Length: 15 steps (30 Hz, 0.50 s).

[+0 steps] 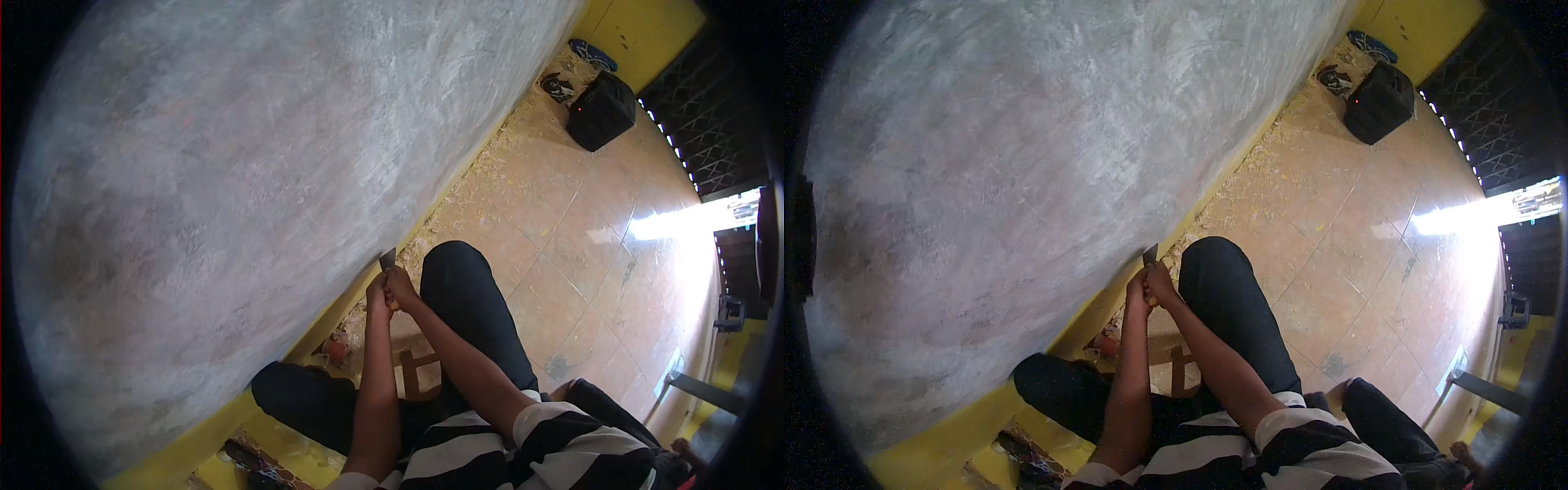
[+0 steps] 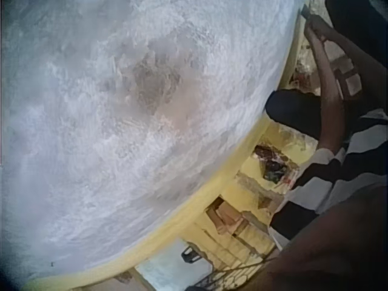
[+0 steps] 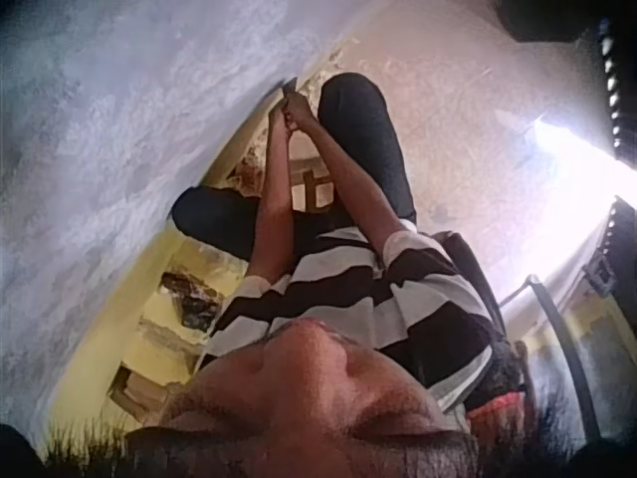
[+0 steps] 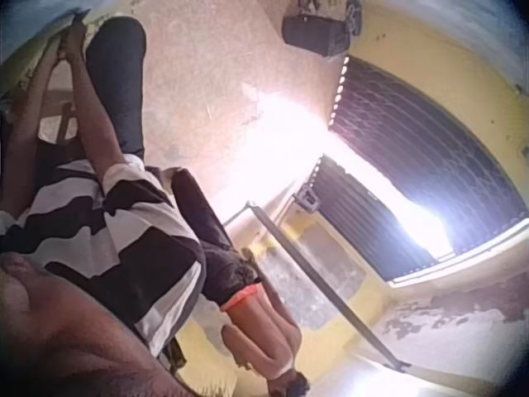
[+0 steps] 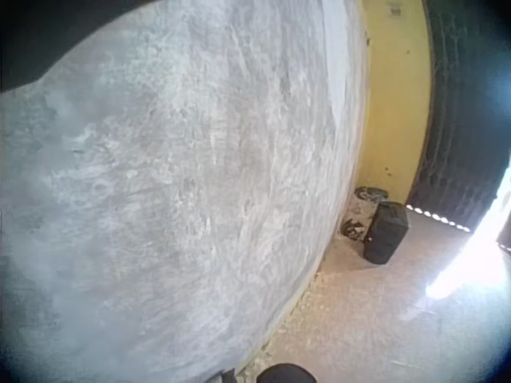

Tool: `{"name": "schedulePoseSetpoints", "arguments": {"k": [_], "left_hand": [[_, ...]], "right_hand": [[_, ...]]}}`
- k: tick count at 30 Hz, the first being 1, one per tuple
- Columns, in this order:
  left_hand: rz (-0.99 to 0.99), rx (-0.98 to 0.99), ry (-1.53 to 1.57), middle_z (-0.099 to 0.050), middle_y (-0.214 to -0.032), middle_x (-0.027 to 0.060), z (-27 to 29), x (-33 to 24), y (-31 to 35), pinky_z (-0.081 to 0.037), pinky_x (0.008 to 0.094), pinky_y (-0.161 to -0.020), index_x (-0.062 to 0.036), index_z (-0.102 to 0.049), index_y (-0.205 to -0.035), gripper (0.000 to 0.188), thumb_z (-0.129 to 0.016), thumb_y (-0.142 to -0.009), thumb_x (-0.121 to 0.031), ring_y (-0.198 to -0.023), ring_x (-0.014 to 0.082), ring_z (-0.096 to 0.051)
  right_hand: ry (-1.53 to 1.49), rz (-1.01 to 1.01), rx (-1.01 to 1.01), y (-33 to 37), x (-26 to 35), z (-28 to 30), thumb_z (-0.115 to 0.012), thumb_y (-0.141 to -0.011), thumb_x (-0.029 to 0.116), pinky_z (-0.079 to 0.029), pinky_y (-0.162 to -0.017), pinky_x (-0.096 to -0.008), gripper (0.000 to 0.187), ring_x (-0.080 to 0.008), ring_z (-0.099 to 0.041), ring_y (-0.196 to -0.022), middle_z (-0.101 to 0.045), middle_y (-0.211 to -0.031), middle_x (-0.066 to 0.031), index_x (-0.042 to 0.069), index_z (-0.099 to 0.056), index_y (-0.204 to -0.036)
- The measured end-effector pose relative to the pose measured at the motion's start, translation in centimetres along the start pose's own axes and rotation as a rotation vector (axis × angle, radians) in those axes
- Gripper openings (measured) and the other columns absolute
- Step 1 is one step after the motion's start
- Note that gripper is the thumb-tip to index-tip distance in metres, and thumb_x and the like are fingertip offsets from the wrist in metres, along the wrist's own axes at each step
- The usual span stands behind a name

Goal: The person scrapes yellow paint or wallpaper from a wall using a putty knife.

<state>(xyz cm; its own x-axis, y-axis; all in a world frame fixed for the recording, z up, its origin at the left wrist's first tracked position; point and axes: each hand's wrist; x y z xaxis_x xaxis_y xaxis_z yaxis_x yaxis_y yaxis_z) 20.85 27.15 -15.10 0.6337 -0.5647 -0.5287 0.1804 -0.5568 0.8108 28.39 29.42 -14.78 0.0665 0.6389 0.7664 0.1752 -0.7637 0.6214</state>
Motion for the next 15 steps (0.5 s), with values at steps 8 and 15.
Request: {"name": "schedulePoseSetpoints", "arguments": {"k": [8,15], "left_hand": [[-0.062,-0.147,0.110,-0.039,-0.049,-0.0056,0.5,-1.1,6.8,-0.020,0.0217,-0.029,-0.0169,-0.048,-0.063,0.023,-0.054,-0.085,-0.024,-0.032,0.0061,-0.027],[-0.099,-0.219,0.197,-0.039,-0.050,-0.0052,5.9,-1.9,7.5,-0.019,0.0221,-0.030,-0.0166,-0.047,-0.065,0.021,-0.054,-0.084,-0.021,-0.033,0.0057,-0.028]], "right_hand": [[-0.023,-0.039,0.140,4.5,1.0,-1.6,-0.037,-0.089,0.018,-0.041,-0.052,-0.0319,0.021,-0.0167,-0.049,-0.059,-0.046,-0.066,-0.0078,0.000,-0.048,-0.086],[-0.122,-0.308,0.299,5.7,0.3,-6.2,-0.040,-0.086,0.015,-0.039,-0.043,-0.0301,0.014,-0.0160,-0.046,-0.050,-0.044,-0.064,-0.0058,0.004,-0.048,-0.089]]}}
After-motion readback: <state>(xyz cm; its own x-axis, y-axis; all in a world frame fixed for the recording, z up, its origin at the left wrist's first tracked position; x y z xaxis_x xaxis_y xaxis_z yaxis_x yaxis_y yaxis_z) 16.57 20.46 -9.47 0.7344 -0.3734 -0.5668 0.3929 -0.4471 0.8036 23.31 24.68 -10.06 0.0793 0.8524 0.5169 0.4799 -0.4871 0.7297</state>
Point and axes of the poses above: each hand's wrist, its own y-axis away from the middle knuckle, its own z-axis out of the back of the hand, x = y × z
